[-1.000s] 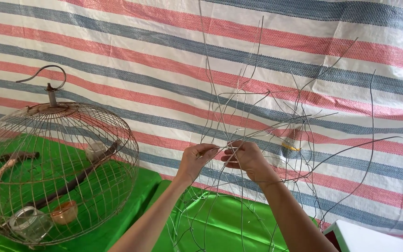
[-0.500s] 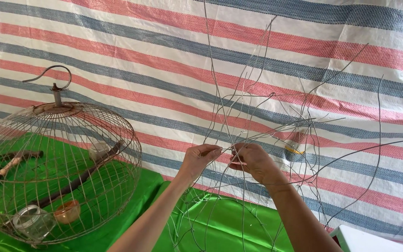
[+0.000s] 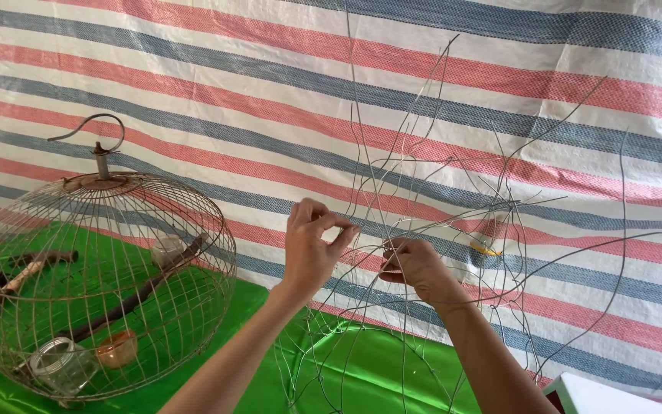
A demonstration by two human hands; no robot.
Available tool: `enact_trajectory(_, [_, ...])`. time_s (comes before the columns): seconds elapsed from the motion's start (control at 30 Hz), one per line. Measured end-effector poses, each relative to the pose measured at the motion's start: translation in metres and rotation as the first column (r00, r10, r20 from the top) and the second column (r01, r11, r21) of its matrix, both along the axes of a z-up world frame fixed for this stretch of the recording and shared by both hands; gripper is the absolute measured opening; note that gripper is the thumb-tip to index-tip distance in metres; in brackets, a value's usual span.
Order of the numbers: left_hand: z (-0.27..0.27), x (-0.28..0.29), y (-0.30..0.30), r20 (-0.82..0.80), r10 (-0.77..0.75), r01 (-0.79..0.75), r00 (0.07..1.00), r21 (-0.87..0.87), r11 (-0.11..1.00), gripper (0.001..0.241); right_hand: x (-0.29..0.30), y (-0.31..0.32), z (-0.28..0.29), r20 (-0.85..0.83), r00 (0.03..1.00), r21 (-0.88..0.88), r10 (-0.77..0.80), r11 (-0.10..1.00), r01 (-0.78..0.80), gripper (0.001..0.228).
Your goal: Assembling a wire birdcage by manually twisting metal wires together to form the structure.
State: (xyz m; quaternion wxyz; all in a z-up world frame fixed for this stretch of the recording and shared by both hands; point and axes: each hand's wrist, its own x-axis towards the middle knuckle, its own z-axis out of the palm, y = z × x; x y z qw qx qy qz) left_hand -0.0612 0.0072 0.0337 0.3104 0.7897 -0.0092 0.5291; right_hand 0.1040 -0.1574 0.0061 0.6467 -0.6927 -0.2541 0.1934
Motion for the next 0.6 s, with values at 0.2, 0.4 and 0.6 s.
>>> enact_trajectory(0.2, [0.046, -0.015, -0.017, -0.131, -0.44, 0.437, 0.888, -0.05, 0.898, 0.018, -0.013, 0.008, 0.002, 0.058, 0.994, 0.08, -0.094, 0.993, 0.089, 0.034])
enact_trajectory(0.4, [0.073, -0.002, -0.028, -0.353, -0.662, 0.64, 0.661, -0.196, 0.743, 0.033, -0.027, 0.013, 0.011, 0.214, 0.946, 0.026, -0.245, 0.969, 0.246, 0.02])
enact_trajectory(0.6, [0.064, 0.038, -0.037, -0.389, -0.623, 0.641, 0.679, -0.101, 0.761, 0.03, -0.048, 0.011, 0.02, 0.411, 0.864, -0.14, -0.292, 0.916, 0.376, 0.007])
